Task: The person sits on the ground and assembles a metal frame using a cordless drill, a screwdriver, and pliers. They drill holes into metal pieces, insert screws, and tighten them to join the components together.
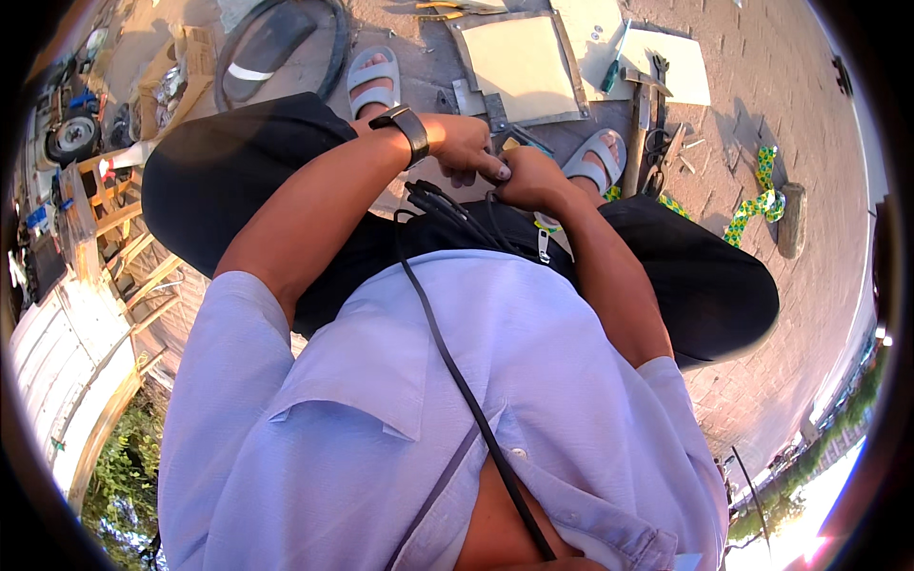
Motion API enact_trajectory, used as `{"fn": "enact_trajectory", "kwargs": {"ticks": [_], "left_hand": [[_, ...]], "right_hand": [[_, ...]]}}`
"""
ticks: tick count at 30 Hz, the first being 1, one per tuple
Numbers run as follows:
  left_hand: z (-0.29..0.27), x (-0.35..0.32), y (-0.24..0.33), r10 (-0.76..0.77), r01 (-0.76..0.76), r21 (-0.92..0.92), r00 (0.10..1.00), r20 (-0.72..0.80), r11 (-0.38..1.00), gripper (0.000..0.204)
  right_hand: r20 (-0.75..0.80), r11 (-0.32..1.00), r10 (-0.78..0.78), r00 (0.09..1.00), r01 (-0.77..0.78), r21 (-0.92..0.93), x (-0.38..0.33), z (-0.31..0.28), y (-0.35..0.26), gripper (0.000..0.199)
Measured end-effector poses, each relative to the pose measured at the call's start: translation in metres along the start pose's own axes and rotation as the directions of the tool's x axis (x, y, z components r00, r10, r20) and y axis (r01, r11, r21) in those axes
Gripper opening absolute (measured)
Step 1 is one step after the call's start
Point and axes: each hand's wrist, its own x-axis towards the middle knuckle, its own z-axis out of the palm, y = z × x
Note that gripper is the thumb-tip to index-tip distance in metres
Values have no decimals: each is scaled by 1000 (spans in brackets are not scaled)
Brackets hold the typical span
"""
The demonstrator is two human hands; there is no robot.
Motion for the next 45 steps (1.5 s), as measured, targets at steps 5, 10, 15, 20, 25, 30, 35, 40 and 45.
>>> {"fn": "enact_trajectory", "kwargs": {"ticks": [5,10,15,20,25,30,35,40,45], "left_hand": [[7,-5,5,372,-213,450,878,-301,867,38],[14,-20,9,316,-148,452,893,-321,880,35],[18,-15,-9,262,-147,306,886,-382,941,40],[27,-17,-11,493,-280,450,729,-475,848,47],[20,-14,-4,394,-220,415,829,-398,883,42],[20,-17,0,386,-193,470,850,-359,862,32],[37,-12,3,474,-95,715,807,-352,693,18],[49,-2,4,508,-26,758,757,-411,652,12],[34,-8,11,303,-33,670,908,-290,741,18]], "right_hand": [[-35,989,57,998,-51,139,-9,-10,-1,41],[-30,994,52,998,-49,99,-17,-16,-11,38],[-59,998,60,996,-58,36,-22,-18,-20,35],[-58,984,84,995,-73,163,-22,-16,-17,36],[-61,995,40,997,-34,94,-24,-11,-17,38],[-34,990,49,998,-44,131,-22,-3,-16,35],[4,970,64,998,-63,235,-19,-13,-12,30],[-14,988,-22,1000,24,154,-15,-10,-19,31],[-95,1000,15,995,-15,0,-10,1,-20,37]]}}
